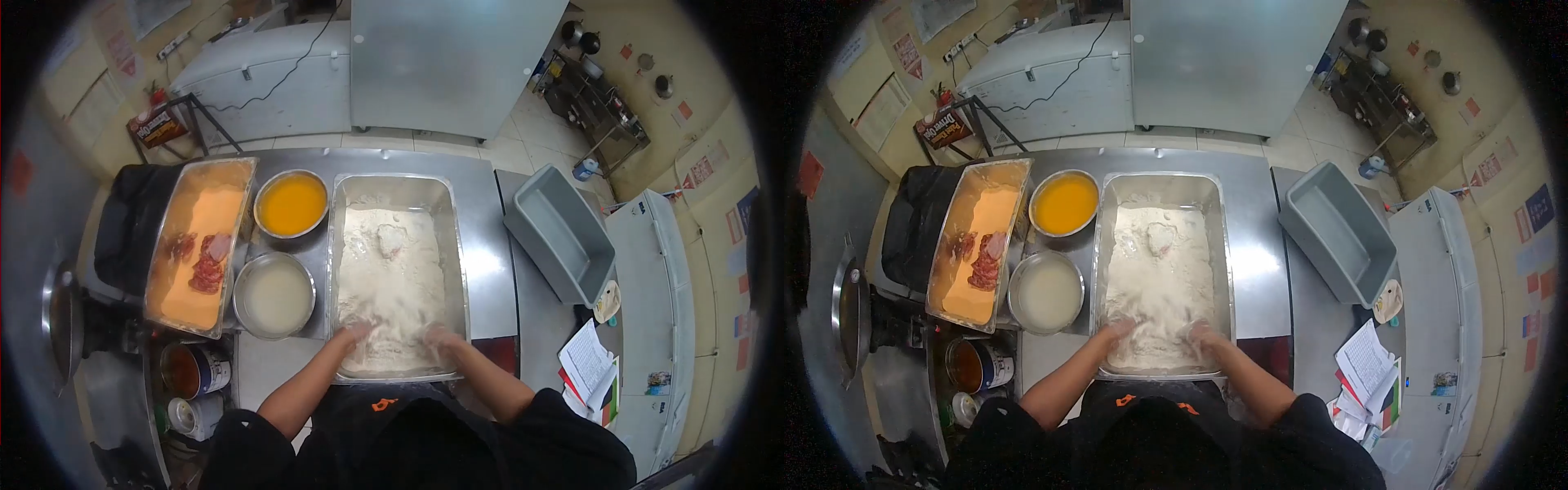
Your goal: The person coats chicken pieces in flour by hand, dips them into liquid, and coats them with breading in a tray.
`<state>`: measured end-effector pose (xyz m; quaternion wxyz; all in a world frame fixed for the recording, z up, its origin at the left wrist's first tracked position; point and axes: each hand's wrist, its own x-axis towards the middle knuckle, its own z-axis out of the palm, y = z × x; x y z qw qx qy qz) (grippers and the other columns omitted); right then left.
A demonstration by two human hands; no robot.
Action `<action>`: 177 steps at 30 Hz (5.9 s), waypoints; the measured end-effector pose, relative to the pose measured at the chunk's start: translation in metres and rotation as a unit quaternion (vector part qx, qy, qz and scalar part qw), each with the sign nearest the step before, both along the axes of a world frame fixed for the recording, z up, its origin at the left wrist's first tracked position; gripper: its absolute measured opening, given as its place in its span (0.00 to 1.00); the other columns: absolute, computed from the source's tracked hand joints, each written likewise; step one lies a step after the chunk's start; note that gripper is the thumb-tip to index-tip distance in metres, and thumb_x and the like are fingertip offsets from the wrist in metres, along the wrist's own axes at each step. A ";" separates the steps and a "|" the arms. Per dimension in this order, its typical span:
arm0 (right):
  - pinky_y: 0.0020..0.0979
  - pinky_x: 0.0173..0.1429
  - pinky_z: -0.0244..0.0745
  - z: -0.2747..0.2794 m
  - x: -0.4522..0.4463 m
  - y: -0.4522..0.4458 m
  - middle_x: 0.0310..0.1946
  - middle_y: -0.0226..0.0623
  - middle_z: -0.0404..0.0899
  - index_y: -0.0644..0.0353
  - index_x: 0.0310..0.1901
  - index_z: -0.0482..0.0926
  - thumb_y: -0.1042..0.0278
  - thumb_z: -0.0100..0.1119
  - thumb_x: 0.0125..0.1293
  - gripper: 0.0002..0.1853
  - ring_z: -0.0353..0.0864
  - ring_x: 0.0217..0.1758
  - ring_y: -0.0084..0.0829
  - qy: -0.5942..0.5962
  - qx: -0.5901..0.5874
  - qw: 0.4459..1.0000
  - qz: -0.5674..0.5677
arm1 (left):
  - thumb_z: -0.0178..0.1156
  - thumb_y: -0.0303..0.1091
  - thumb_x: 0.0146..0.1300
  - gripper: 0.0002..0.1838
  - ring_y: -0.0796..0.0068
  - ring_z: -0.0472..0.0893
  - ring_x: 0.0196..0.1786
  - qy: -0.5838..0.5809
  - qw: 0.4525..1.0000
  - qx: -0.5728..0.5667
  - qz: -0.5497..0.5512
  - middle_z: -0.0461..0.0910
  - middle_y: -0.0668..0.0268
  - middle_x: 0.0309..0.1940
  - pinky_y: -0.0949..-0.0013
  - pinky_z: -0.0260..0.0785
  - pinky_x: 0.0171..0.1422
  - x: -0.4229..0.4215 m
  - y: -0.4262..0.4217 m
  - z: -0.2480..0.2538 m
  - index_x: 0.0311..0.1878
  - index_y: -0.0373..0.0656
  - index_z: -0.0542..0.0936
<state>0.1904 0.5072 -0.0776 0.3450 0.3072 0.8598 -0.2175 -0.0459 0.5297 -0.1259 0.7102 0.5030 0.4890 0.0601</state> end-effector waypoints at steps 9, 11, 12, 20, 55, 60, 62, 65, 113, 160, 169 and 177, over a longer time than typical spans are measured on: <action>0.36 0.37 0.72 -0.125 0.003 -0.036 0.26 0.43 0.79 0.64 0.35 0.80 0.60 0.51 0.59 0.15 0.78 0.31 0.36 0.392 -0.020 0.895 -0.211 | 0.67 0.46 0.45 0.27 0.60 0.80 0.45 0.271 0.900 0.130 -0.315 0.81 0.54 0.43 0.62 0.72 0.51 0.021 -0.016 0.001 0.47 0.37 0.78; 0.36 0.37 0.72 -0.020 -0.008 -0.011 0.27 0.41 0.79 0.64 0.36 0.80 0.58 0.52 0.61 0.16 0.78 0.30 0.35 0.335 -0.120 0.813 -0.461 | 0.65 0.44 0.46 0.26 0.59 0.80 0.43 0.116 0.976 0.095 -0.156 0.81 0.54 0.41 0.62 0.72 0.49 0.007 -0.014 -0.028 0.46 0.36 0.78; 0.36 0.37 0.72 0.039 -0.015 0.003 0.27 0.40 0.79 0.63 0.36 0.80 0.58 0.52 0.62 0.16 0.77 0.30 0.35 0.314 -0.144 0.738 -0.580 | 0.64 0.43 0.48 0.25 0.59 0.80 0.40 -0.046 0.997 0.054 0.017 0.81 0.53 0.39 0.63 0.72 0.47 0.000 -0.010 -0.042 0.46 0.34 0.77; 0.38 0.54 0.71 -0.052 0.006 0.127 0.59 0.55 0.66 0.60 0.60 0.68 0.64 0.59 0.54 0.30 0.73 0.55 0.42 0.217 0.238 0.894 -0.310 | 0.59 0.39 0.53 0.31 0.56 0.67 0.64 0.430 0.786 0.441 -0.045 0.68 0.46 0.59 0.61 0.63 0.65 0.080 0.220 0.018 0.62 0.46 0.67; 0.38 0.48 0.76 0.012 -0.019 0.057 0.39 0.51 0.80 0.61 0.38 0.82 0.66 0.50 0.57 0.13 0.81 0.43 0.46 0.148 0.109 0.943 -0.278 | 0.49 0.30 0.60 0.25 0.46 0.73 0.55 0.350 0.922 0.166 -0.011 0.72 0.44 0.54 0.54 0.66 0.60 0.041 0.059 0.038 0.63 0.44 0.62; 0.36 0.51 0.74 -0.009 -0.008 0.080 0.47 0.58 0.75 0.58 0.51 0.76 0.63 0.52 0.57 0.20 0.79 0.45 0.49 0.170 0.052 0.957 -0.231 | 0.45 0.28 0.62 0.24 0.46 0.73 0.56 0.257 0.916 0.271 -0.149 0.73 0.44 0.52 0.54 0.66 0.60 0.020 0.065 0.035 0.63 0.42 0.62; 0.40 0.50 0.76 -0.002 -0.012 0.061 0.56 0.55 0.70 0.57 0.60 0.67 0.63 0.52 0.57 0.27 0.80 0.46 0.49 0.106 0.399 0.901 -0.134 | 0.44 0.28 0.62 0.23 0.47 0.73 0.56 0.238 0.915 0.299 -0.132 0.73 0.44 0.52 0.54 0.66 0.59 0.020 0.055 0.025 0.62 0.41 0.63; 0.40 0.51 0.75 0.010 -0.030 0.038 0.62 0.57 0.62 0.56 0.65 0.59 0.63 0.53 0.57 0.32 0.79 0.48 0.51 0.041 0.352 0.918 -0.181 | 0.45 0.28 0.61 0.21 0.49 0.74 0.56 0.352 0.862 0.346 -0.116 0.74 0.45 0.52 0.54 0.66 0.60 0.031 0.040 0.043 0.59 0.40 0.67; 0.43 0.49 0.68 -0.061 0.024 -0.010 0.35 0.44 0.76 0.55 0.30 0.77 0.69 0.51 0.54 0.05 0.74 0.43 0.42 0.508 0.015 0.837 -0.202 | 0.52 0.46 0.61 0.28 0.59 0.69 0.60 -0.060 0.953 -0.173 0.243 0.69 0.53 0.58 0.66 0.60 0.63 0.001 -0.010 0.019 0.59 0.36 0.67; 0.32 0.66 0.61 -0.107 -0.013 0.109 0.54 0.43 0.74 0.57 0.58 0.71 0.56 0.48 0.66 0.22 0.71 0.58 0.38 0.139 0.416 0.886 0.152 | 0.48 0.52 0.61 0.28 0.49 0.59 0.67 0.354 0.844 0.287 -0.281 0.60 0.57 0.66 0.57 0.55 0.70 0.048 0.217 0.000 0.64 0.56 0.64; 0.45 0.66 0.58 -0.063 -0.012 -0.006 0.52 0.53 0.74 0.67 0.55 0.71 0.51 0.46 0.64 0.27 0.70 0.60 0.45 0.066 0.107 0.947 -0.296 | 0.40 0.62 0.65 0.36 0.48 0.65 0.63 0.362 0.929 0.073 0.039 0.64 0.52 0.62 0.54 0.59 0.65 0.045 0.001 -0.015 0.65 0.42 0.61; 0.41 0.59 0.66 0.034 0.009 0.029 0.47 0.52 0.77 0.64 0.44 0.79 0.54 0.44 0.63 0.22 0.76 0.53 0.42 0.035 -0.061 0.985 -0.155 | 0.34 0.55 0.69 0.31 0.58 0.76 0.51 -0.005 0.975 -0.079 0.208 0.77 0.54 0.50 0.63 0.65 0.57 0.005 0.004 0.019 0.58 0.37 0.70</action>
